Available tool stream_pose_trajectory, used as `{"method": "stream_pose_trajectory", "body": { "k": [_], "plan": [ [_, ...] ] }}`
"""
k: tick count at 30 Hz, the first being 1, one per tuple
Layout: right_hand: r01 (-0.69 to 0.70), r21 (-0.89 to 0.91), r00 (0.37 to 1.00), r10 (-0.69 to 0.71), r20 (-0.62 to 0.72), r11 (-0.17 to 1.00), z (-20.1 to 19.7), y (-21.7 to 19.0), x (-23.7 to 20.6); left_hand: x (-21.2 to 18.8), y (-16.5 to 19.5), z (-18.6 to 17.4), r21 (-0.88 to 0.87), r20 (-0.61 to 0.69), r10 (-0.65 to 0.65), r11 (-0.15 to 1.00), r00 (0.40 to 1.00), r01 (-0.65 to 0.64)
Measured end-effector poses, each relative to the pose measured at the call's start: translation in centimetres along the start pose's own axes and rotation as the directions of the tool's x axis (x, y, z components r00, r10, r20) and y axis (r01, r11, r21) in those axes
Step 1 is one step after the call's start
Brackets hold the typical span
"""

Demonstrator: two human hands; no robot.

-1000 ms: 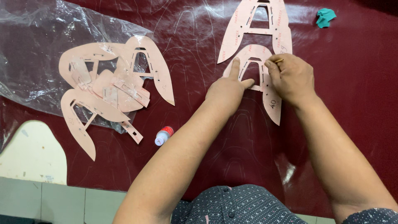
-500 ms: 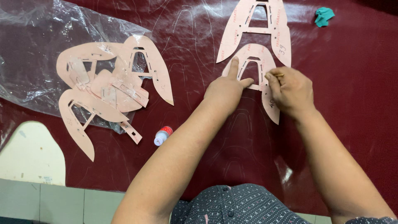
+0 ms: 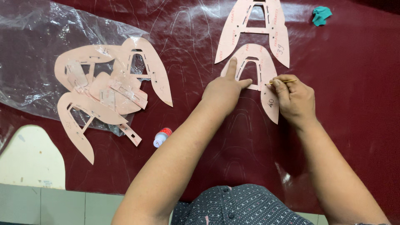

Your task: The person arranges pink paper shoe pattern templates on a maroon leather sheet, aligns each template, and traces around it with a marking pen. They reposition templates across the material and pick up a glue bottle near the end.

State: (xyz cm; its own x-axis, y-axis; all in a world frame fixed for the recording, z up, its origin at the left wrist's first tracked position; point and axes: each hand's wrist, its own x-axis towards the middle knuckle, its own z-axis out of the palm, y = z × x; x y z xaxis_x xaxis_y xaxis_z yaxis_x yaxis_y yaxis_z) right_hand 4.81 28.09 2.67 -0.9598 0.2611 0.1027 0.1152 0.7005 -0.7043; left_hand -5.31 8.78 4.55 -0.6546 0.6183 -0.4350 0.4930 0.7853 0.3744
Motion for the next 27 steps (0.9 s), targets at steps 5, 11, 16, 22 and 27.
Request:
{"method": "stream_pose_trajectory", "body": {
  "k": [5,11,16,22,27],
  "plan": [
    [-0.039,-0.104,0.995,0.048,0.090,0.994,-0.5,0.1,0.4,0.1,-0.3,0.1,0.010,-0.008,0.011,1.000,1.000,-0.011],
    [-0.103,0.065,0.986,0.093,0.137,0.993,-0.7,0.4,-0.8,-0.1,-0.5,0.4,-0.026,-0.076,0.027,0.999,0.997,-0.029],
    [0.070,-0.050,0.997,-0.069,0.026,0.996,-0.1,0.6,-1.9,0.2,-1.5,0.9,-0.098,-0.121,-0.002,0.995,0.993,-0.010],
    [0.068,-0.138,0.996,-0.059,0.066,0.988,0.0,0.1,-1.3,0.4,-3.1,1.7,-0.214,-0.242,0.038,0.972,0.970,-0.092],
    [0.148,0.133,0.986,-0.157,0.061,0.980,2.4,-1.5,0.3,0.6,-3.7,2.0,-0.243,-0.243,0.032,0.966,0.970,-0.093]
  ]
}}
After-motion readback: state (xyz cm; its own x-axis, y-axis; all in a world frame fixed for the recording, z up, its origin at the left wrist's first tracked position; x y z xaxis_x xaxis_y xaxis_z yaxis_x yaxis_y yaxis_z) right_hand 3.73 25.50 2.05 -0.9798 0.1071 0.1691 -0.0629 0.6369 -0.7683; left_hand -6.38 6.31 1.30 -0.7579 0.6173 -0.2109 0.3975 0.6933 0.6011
